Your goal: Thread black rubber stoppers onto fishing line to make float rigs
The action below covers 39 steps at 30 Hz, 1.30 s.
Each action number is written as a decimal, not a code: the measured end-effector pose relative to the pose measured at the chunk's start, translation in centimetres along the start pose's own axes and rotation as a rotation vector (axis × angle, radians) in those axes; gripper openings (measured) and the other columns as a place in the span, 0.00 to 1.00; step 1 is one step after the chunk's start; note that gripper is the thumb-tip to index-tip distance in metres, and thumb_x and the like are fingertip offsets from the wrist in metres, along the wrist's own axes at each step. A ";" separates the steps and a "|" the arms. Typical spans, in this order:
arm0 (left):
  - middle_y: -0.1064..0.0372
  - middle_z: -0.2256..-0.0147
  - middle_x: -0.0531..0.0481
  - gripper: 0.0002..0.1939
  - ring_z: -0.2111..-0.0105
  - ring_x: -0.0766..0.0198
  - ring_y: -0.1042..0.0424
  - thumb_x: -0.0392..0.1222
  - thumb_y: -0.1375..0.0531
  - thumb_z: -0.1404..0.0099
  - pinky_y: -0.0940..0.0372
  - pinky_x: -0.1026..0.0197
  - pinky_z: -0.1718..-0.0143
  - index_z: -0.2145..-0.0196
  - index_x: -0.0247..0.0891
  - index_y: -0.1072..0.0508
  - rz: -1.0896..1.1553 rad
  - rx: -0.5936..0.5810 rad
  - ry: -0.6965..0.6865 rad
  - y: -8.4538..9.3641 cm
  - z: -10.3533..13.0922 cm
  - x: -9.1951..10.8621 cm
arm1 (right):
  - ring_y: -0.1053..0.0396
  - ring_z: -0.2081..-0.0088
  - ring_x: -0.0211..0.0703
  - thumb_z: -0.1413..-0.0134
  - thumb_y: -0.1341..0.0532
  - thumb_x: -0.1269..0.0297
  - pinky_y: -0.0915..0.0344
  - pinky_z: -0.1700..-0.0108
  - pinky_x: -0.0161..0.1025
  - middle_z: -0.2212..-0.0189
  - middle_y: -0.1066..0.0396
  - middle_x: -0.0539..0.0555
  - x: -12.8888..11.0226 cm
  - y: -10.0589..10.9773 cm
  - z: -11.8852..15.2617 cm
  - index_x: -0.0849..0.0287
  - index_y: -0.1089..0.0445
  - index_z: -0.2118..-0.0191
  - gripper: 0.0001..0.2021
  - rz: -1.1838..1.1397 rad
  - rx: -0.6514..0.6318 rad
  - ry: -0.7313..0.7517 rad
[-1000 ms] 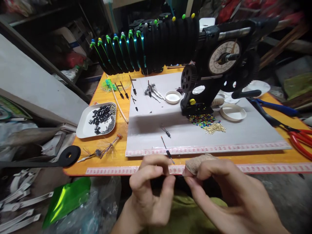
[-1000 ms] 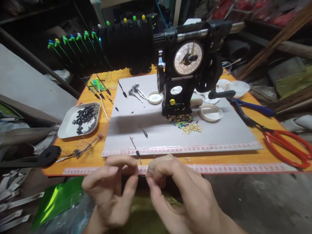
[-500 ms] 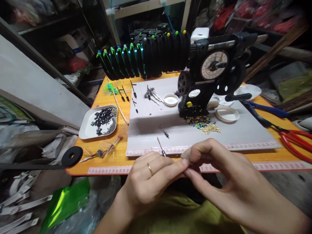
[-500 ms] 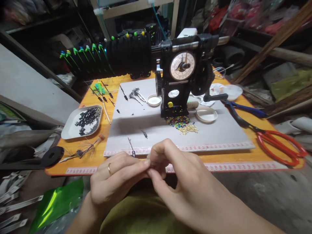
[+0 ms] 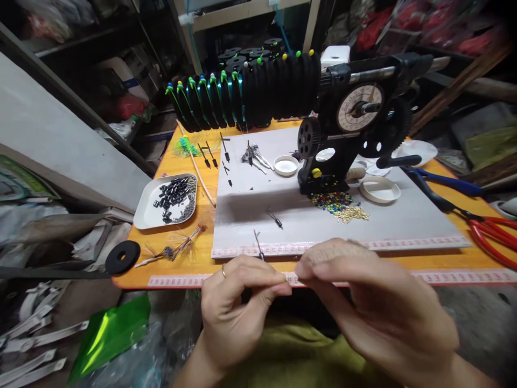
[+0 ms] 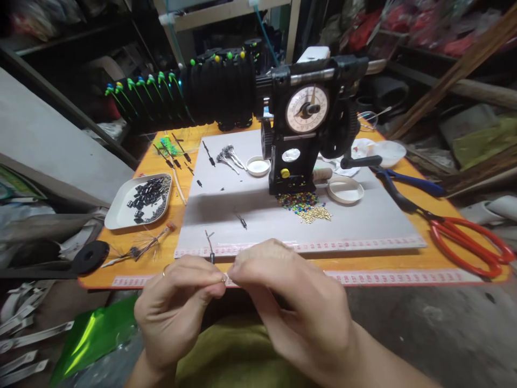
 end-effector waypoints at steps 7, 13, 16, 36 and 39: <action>0.24 0.71 0.48 0.10 0.71 0.67 0.25 0.22 0.36 0.39 0.30 0.66 0.70 0.63 0.34 0.23 -0.115 -0.083 -0.009 -0.2 -0.4 -0.3 | 0.27 0.54 0.48 0.35 0.49 0.78 0.27 0.50 0.43 0.58 0.25 0.61 -1.4 -1.5 0.1 0.64 0.34 0.46 0.16 0.503 -0.310 0.255; 0.24 0.73 0.49 0.08 0.73 0.67 0.26 0.24 0.36 0.40 0.31 0.67 0.71 0.67 0.34 0.23 -0.129 -0.097 0.012 -0.3 -1.0 -0.1 | 0.24 0.58 0.47 0.38 0.44 0.77 0.25 0.54 0.43 0.58 0.23 0.56 1.1 -1.0 0.6 0.57 0.34 0.45 0.17 0.493 -0.353 0.134; 0.24 0.73 0.50 0.08 0.73 0.67 0.26 0.24 0.36 0.40 0.31 0.67 0.72 0.67 0.35 0.23 -0.122 -0.100 0.021 -0.4 -1.1 -0.2 | 0.23 0.62 0.45 0.41 0.42 0.77 0.25 0.60 0.40 0.62 0.23 0.52 1.7 -0.4 0.5 0.52 0.32 0.52 0.15 0.447 -0.302 0.040; 0.25 0.71 0.48 0.08 0.70 0.65 0.25 0.24 0.38 0.37 0.30 0.66 0.69 0.65 0.35 0.25 -0.237 -0.139 0.035 -1.1 -1.5 0.4 | 0.24 0.53 0.48 0.35 0.51 0.77 0.29 0.43 0.49 0.63 0.22 0.58 -0.6 -2.3 0.2 0.63 0.34 0.47 0.15 0.428 -0.362 0.278; 0.24 0.71 0.49 0.07 0.71 0.66 0.24 0.26 0.36 0.38 0.29 0.66 0.69 0.66 0.36 0.24 -0.181 -0.099 0.055 -0.9 -1.4 0.3 | 0.23 0.54 0.46 0.38 0.44 0.76 0.24 0.52 0.40 0.58 0.22 0.56 0.5 -2.1 -0.2 0.55 0.32 0.50 0.14 0.375 -0.350 0.133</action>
Point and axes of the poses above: each hand's wrist, its own z-axis away from the middle knuckle, its own y-axis out of the back of the hand, x = y × z, the point moved 9 cm from there along -z, towards the middle knuckle
